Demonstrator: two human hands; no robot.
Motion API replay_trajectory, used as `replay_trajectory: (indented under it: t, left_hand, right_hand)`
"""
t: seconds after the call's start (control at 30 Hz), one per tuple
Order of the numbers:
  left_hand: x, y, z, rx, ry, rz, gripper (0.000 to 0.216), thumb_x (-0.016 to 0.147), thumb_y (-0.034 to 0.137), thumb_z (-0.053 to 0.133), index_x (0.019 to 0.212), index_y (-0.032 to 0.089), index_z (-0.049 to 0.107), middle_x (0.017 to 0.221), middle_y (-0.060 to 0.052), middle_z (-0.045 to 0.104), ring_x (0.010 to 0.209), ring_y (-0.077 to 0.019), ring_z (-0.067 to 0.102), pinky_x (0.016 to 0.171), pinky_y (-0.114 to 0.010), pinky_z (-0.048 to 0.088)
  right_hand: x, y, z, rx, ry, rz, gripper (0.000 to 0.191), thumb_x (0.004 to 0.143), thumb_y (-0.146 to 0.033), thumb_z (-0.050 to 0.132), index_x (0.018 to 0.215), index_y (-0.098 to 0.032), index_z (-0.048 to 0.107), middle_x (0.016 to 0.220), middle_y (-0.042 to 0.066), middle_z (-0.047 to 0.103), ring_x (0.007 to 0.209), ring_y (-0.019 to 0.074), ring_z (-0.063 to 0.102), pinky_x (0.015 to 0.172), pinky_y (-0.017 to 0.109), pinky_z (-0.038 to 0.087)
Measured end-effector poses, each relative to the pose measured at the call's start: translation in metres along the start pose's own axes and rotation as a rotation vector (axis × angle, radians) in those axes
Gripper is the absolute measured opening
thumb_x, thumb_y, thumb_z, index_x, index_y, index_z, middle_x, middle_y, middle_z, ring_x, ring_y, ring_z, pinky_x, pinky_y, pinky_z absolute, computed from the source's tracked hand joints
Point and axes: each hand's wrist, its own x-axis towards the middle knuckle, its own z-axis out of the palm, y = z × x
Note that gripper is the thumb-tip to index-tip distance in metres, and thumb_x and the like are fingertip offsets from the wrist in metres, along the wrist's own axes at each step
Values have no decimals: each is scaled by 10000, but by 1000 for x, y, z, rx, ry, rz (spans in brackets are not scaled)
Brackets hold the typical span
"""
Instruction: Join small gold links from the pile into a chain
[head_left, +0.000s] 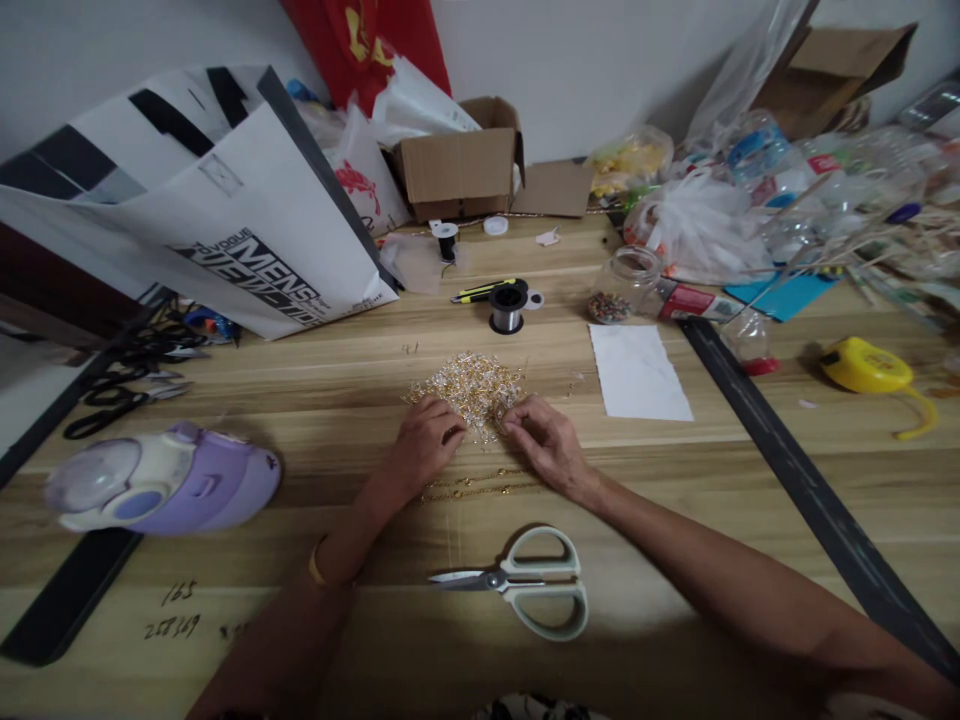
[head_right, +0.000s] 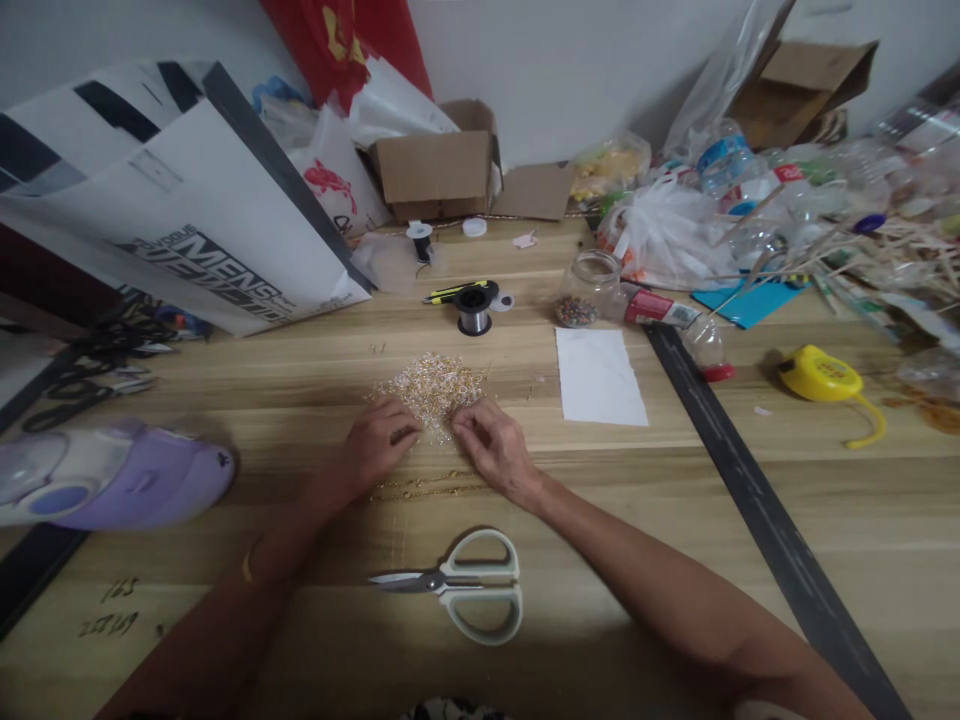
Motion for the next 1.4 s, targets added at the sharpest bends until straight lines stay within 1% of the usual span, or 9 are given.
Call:
replay_trajectory:
  t: [0.4, 0.63, 0.73, 0.87, 1.0, 1.13, 1.23, 1.4]
  left_hand:
    - [1, 4, -4, 29, -32, -4, 117, 824, 144, 569, 737, 168, 643, 775, -41, 614, 831, -193, 517, 809, -351, 428]
    - [0, 5, -2, -20, -9, 4, 128, 819, 137, 572, 708, 172, 624, 760, -36, 602, 818, -188, 511, 779, -330, 426]
    - [1, 3, -1, -78, -6, 7, 123, 807, 118, 577, 709, 175, 624, 752, -31, 618, 813, -185, 520, 772, -322, 428]
    - [2, -1, -2, -189, 17, -32, 115, 790, 90, 582, 728, 173, 631, 756, -26, 659, 813, -178, 554, 765, -306, 445]
    - [2, -3, -3, -239, 50, -105, 98, 778, 90, 589, 769, 167, 648, 800, -38, 678, 821, -174, 596, 767, -300, 466]
    - [2, -7, -4, -223, 87, -122, 85, 776, 101, 598, 785, 166, 651, 815, -38, 689, 810, -174, 611, 760, -303, 470]
    - [3, -10, -6, -189, 110, -106, 92, 776, 97, 598, 766, 174, 647, 794, -27, 692, 792, -171, 609, 759, -307, 463]
    - [2, -9, -6, -127, 68, -56, 90, 794, 130, 603, 734, 183, 646, 761, -18, 664, 783, -171, 577, 779, -324, 441]
  right_hand:
    - [0, 1, 0, -8, -6, -8, 128, 895, -274, 516, 810, -195, 568, 763, 36, 574, 728, 168, 544, 668, 293, 436]
    - [0, 0, 0, -12, -14, 0, 121, 889, -261, 519, 807, -193, 575, 770, 41, 581, 735, 172, 547, 669, 295, 439]
    - [0, -1, -1, -15, -16, 3, 128, 893, -263, 515, 806, -191, 575, 761, 37, 572, 731, 169, 544, 668, 293, 435]
    - [0, -2, -1, -14, -17, 1, 137, 897, -265, 513, 799, -187, 568, 758, 34, 566, 726, 164, 542, 665, 288, 430]
    - [0, -1, -1, -23, -23, -2, 134, 901, -257, 506, 803, -188, 566, 755, 32, 567, 720, 160, 537, 653, 284, 429]
    - [0, -1, -1, -31, -14, -10, 127, 895, -253, 512, 802, -189, 569, 765, 39, 576, 729, 166, 542, 652, 289, 431]
    - [1, -2, -1, -24, -13, -4, 132, 893, -261, 515, 799, -190, 574, 757, 38, 573, 722, 169, 544, 653, 292, 432]
    - [1, -3, -1, -18, -13, -4, 133, 894, -275, 513, 806, -194, 572, 762, 40, 578, 728, 172, 545, 662, 296, 437]
